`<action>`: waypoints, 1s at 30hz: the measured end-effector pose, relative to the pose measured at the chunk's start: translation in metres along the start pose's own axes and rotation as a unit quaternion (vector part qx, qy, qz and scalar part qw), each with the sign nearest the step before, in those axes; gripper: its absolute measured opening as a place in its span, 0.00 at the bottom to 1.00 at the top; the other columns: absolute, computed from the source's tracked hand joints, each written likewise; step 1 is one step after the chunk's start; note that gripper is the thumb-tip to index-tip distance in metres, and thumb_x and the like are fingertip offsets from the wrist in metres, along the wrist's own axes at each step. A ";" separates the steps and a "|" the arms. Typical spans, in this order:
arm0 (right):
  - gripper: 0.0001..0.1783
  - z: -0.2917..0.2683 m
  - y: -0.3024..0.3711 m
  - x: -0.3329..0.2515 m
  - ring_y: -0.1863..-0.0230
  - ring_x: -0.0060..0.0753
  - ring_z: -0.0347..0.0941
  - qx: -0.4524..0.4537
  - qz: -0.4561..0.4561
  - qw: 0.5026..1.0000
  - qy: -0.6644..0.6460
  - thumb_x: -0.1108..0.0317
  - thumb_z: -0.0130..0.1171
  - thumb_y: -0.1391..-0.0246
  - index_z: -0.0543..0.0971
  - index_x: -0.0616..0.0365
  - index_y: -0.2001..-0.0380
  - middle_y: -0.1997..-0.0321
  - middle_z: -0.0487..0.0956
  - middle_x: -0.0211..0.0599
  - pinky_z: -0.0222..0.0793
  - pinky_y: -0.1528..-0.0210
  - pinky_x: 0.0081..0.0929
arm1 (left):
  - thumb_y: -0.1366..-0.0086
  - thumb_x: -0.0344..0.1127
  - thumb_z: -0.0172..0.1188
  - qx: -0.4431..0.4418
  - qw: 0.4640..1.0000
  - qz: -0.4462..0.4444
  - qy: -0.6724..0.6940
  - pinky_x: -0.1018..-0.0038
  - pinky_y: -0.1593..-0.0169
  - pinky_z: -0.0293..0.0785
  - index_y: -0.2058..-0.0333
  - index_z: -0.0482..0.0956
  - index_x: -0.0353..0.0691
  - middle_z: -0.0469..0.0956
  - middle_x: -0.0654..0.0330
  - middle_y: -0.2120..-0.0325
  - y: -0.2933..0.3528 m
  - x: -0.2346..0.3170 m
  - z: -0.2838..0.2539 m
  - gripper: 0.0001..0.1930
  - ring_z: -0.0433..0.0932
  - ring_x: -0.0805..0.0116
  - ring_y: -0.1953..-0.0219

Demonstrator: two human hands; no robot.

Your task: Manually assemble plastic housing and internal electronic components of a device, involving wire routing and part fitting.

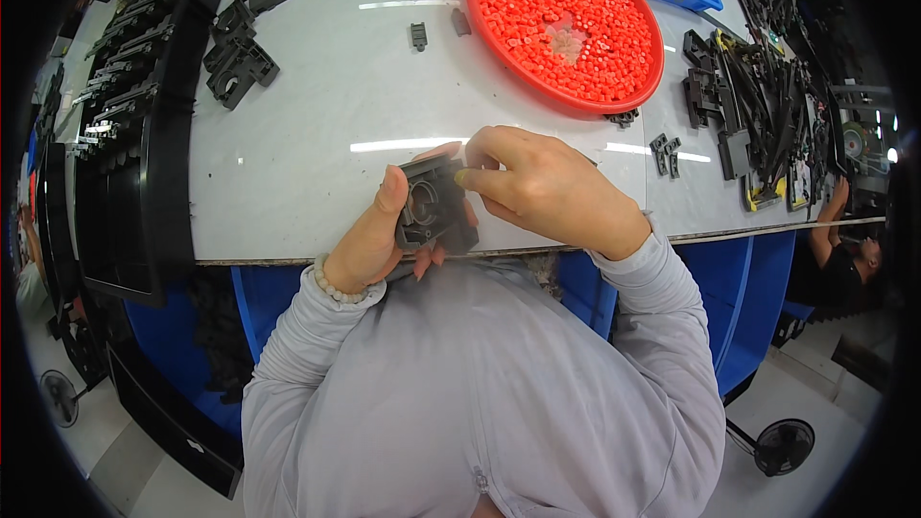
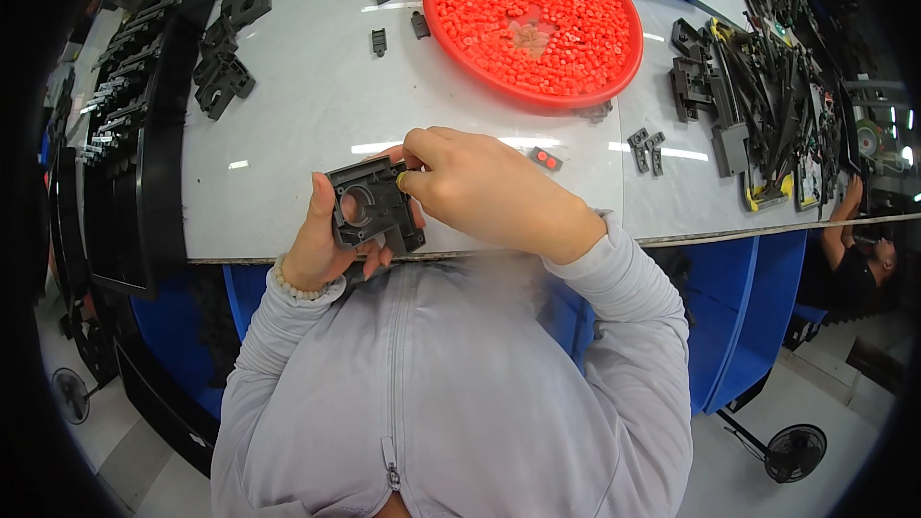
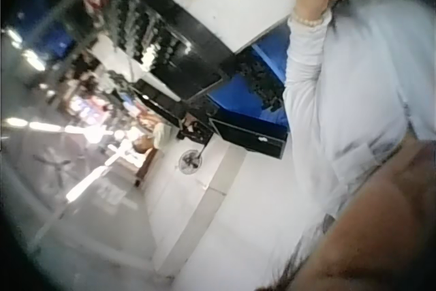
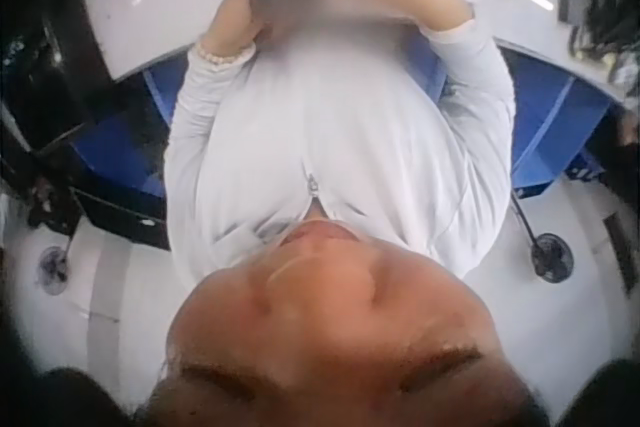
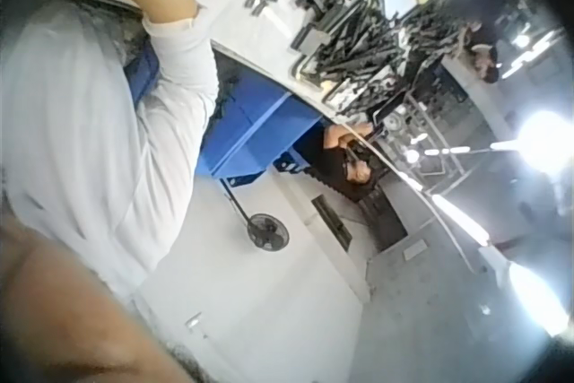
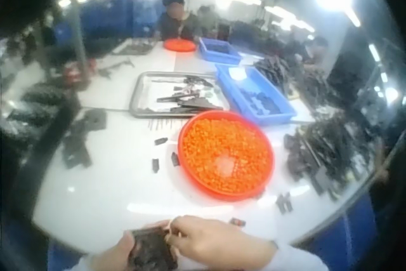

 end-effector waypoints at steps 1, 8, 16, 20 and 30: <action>0.11 0.000 0.000 0.000 0.70 0.35 0.70 -0.007 0.006 1.000 0.007 0.77 0.60 0.66 0.78 0.61 0.72 0.71 0.71 0.35 0.70 0.69 0.29 | 0.40 0.71 0.31 -0.001 1.000 -0.001 0.000 0.84 0.85 0.69 0.39 0.52 0.39 0.76 0.53 0.67 0.000 0.001 0.002 0.43 0.75 0.75 0.80; 0.10 0.007 -0.002 -0.001 0.68 0.37 0.71 0.003 0.006 1.000 -0.003 0.78 0.60 0.64 0.77 0.62 0.72 0.70 0.72 0.37 0.70 0.67 0.29 | 0.37 0.68 0.29 0.032 0.998 -0.002 -0.059 0.86 0.85 0.67 0.41 0.54 0.38 0.75 0.57 0.70 -0.001 0.004 0.002 0.40 0.72 0.78 0.82; 0.10 0.017 0.006 0.008 0.65 0.39 0.74 0.086 0.060 0.984 -0.143 0.79 0.58 0.59 0.79 0.63 0.69 0.64 0.75 0.42 0.71 0.64 0.31 | 0.38 0.68 0.28 0.010 0.999 -0.014 0.031 0.85 0.85 0.67 0.43 0.58 0.36 0.76 0.55 0.72 -0.002 0.010 -0.003 0.40 0.72 0.78 0.83; 0.10 0.024 0.012 0.008 0.66 0.39 0.74 0.113 0.066 0.979 -0.156 0.79 0.58 0.58 0.79 0.62 0.68 0.64 0.75 0.41 0.71 0.65 0.30 | 0.38 0.69 0.28 0.011 1.000 -0.020 -0.006 0.84 0.85 0.68 0.43 0.57 0.36 0.76 0.54 0.72 -0.003 0.009 -0.006 0.41 0.73 0.78 0.82; 0.15 0.018 0.005 0.009 0.67 0.33 0.75 0.132 0.120 0.975 -0.129 0.81 0.60 0.59 0.77 0.60 0.64 0.66 0.76 0.37 0.71 0.67 0.25 | 0.44 0.50 0.62 -0.054 0.982 0.091 -0.153 0.76 0.57 0.68 0.38 0.49 0.39 0.69 0.61 0.59 -0.006 0.020 -0.010 0.43 0.70 0.75 0.62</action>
Point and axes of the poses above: each hand's wrist, its own y-axis away from the middle knuckle, its own z-axis out of the palm, x = y × z, the point moved 3 cm from there along -y, towards the middle knuckle
